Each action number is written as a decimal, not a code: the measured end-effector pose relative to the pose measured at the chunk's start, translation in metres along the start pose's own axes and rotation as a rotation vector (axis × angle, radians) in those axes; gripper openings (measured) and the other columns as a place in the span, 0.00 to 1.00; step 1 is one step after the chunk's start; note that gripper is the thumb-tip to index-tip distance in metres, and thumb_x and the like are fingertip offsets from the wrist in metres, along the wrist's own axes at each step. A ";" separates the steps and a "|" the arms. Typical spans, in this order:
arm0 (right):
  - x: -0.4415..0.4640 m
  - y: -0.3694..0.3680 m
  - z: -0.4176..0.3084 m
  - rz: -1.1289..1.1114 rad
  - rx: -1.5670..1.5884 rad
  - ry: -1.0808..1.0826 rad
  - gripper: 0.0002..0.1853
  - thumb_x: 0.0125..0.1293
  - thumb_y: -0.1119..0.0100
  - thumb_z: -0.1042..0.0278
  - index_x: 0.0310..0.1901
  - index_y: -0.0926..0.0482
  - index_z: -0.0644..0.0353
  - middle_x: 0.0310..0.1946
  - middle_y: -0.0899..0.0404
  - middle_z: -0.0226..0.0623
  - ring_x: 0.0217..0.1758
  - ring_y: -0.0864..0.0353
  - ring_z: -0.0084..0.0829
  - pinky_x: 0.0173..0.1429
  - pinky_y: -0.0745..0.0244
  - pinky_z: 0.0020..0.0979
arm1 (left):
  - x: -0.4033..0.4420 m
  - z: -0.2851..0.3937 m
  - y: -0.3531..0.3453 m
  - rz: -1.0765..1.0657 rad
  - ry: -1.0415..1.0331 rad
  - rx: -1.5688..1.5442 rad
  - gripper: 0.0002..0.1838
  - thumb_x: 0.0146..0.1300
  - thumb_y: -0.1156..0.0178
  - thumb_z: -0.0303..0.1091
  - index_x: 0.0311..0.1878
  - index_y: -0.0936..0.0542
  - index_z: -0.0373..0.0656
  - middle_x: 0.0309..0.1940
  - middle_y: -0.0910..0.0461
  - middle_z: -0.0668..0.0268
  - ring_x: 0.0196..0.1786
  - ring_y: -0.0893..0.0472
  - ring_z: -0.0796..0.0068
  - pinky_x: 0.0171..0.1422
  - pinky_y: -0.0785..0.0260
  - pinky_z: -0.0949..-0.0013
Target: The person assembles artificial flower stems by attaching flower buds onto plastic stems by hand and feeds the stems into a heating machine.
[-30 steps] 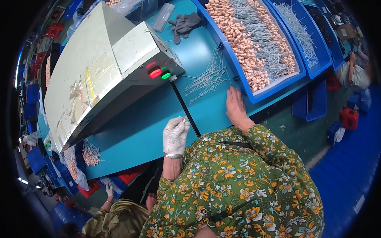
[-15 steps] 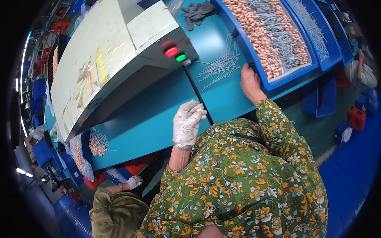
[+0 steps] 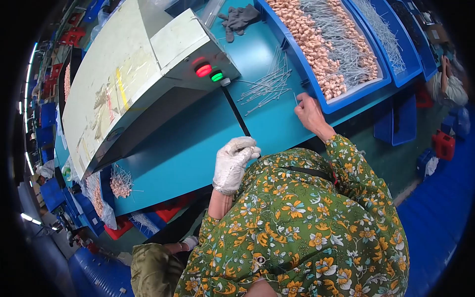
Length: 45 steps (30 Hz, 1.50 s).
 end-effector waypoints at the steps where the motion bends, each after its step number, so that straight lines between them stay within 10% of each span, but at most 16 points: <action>1: 0.001 -0.007 0.011 -0.045 0.076 -0.071 0.12 0.53 0.49 0.75 0.39 0.28 0.71 0.24 0.24 0.45 0.28 0.23 0.38 0.35 0.28 0.37 | 0.000 -0.005 -0.003 -0.042 0.007 -0.031 0.07 0.58 0.45 0.18 0.40 0.24 0.30 0.41 0.24 0.59 0.39 0.20 0.69 0.47 0.24 0.71; 8: 0.003 -0.033 0.025 -0.132 0.195 -0.196 0.07 0.55 0.50 0.72 0.30 0.28 0.67 0.25 0.24 0.41 0.29 0.24 0.30 0.34 0.29 0.32 | -0.013 -0.022 -0.021 -0.143 0.173 0.010 0.08 0.59 0.44 0.22 0.43 0.26 0.33 0.41 0.23 0.59 0.42 0.19 0.68 0.48 0.24 0.71; 20: -0.050 -0.004 -0.154 -0.541 0.449 0.228 0.04 0.62 0.50 0.76 0.38 0.29 0.64 0.23 0.34 0.31 0.26 0.36 0.22 0.30 0.38 0.26 | -0.021 0.027 0.010 0.238 -0.129 -0.029 0.10 0.59 0.43 0.20 0.44 0.24 0.34 0.40 0.21 0.60 0.39 0.22 0.75 0.43 0.29 0.74; 34: -0.076 -0.003 -0.212 -0.804 0.391 0.682 0.08 0.59 0.48 0.80 0.40 0.23 0.65 0.28 0.26 0.40 0.27 0.27 0.34 0.31 0.32 0.32 | -0.057 0.003 0.004 0.573 -0.274 -0.281 0.09 0.59 0.43 0.20 0.43 0.28 0.39 0.42 0.23 0.59 0.39 0.22 0.73 0.43 0.27 0.72; 45: -0.112 -0.022 -0.221 -1.072 0.346 0.647 0.08 0.61 0.51 0.80 0.41 0.24 0.68 0.33 0.23 0.44 0.35 0.22 0.39 0.39 0.28 0.34 | -0.096 -0.016 0.001 0.604 -0.406 -0.651 0.09 0.58 0.43 0.17 0.40 0.26 0.43 0.39 0.22 0.61 0.39 0.22 0.72 0.39 0.27 0.74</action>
Point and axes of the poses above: each hand's wrist, its own x-axis towards the middle knuckle, its own y-axis out of the back of the hand, z = x × y, the point moved 10 cm from there along x, towards the middle knuckle
